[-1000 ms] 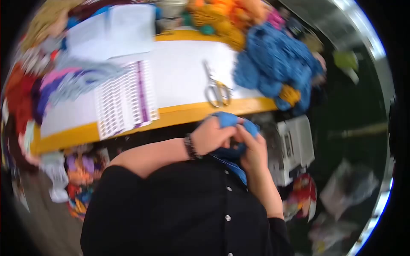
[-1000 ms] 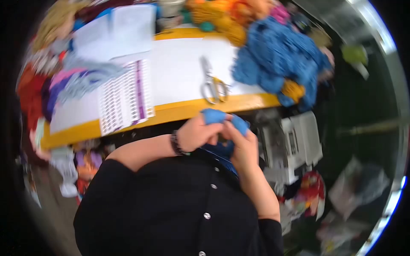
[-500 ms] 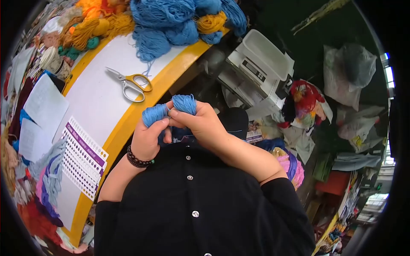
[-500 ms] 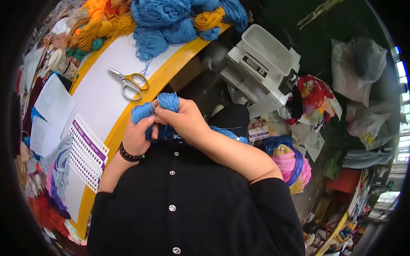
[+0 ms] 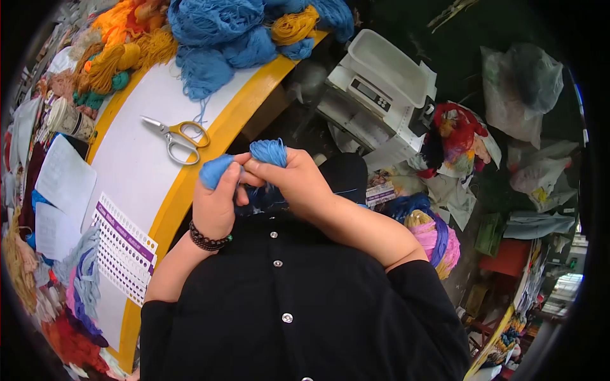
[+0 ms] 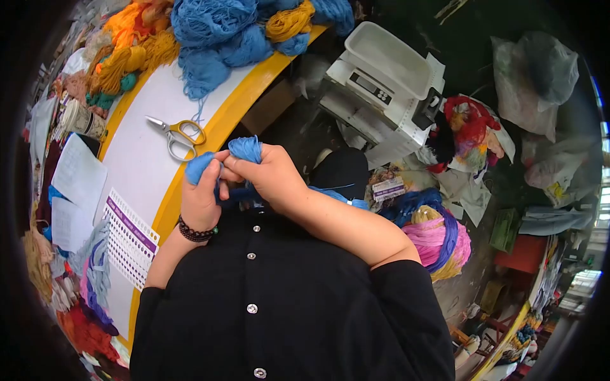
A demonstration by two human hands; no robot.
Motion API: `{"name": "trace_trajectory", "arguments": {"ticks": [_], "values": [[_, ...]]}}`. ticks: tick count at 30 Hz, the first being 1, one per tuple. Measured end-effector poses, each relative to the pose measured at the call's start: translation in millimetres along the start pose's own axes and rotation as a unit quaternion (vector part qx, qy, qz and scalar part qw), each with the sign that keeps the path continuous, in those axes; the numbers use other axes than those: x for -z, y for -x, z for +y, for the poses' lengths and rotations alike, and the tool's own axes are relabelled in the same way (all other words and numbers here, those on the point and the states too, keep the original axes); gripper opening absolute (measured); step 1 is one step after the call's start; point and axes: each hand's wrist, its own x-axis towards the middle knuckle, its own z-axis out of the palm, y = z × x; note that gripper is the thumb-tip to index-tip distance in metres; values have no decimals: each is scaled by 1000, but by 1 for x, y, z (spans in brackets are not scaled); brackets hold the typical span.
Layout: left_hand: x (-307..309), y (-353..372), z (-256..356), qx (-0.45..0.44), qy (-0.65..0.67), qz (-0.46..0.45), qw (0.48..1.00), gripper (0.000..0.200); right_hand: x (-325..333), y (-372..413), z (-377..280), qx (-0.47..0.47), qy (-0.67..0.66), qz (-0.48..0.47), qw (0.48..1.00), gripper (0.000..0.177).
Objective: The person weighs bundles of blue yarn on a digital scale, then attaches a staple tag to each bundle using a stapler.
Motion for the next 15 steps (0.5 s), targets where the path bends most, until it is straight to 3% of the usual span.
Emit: {"name": "trace_trajectory", "arguments": {"ticks": [2, 4, 6, 8, 9, 10, 11, 12, 14, 15], "values": [[0, -1, -1, 40, 55, 32, 997, 31, 25, -8, -13, -47, 130, 28, 990, 13], [13, -2, -2, 68, 126, -2, 990, 26, 38, -8, -58, -58, 256, 21, 965, 12], [24, -1, -7, 125, 186, -22, 974, 21, 36, 0, -127, -18, 431, 46, 901, 15], [35, 1, -16, 162, 155, -19, 974, 18, 31, 12, -193, 51, 529, 58, 845, 22], [41, 2, -23, 181, 156, -20, 971, 17, 38, 14, -213, 154, 545, 80, 821, 24], [47, 3, -30, 199, 158, -20, 967, 16, 31, 20, -247, 141, 530, 102, 830, 18], [50, 5, -34, 207, 163, -7, 965, 17, 41, 19, -282, 188, 521, -24, 833, 17], [54, 5, -38, 214, 152, -1, 965, 17, -27, 26, -270, 121, 460, 262, 839, 21], [59, 4, -46, 226, 132, 11, 965, 16, 7, 25, -318, 284, 425, 109, 853, 21], [61, 3, -49, 233, 125, 18, 964, 16, 19, 17, -343, 346, 433, 114, 825, 21]]}}
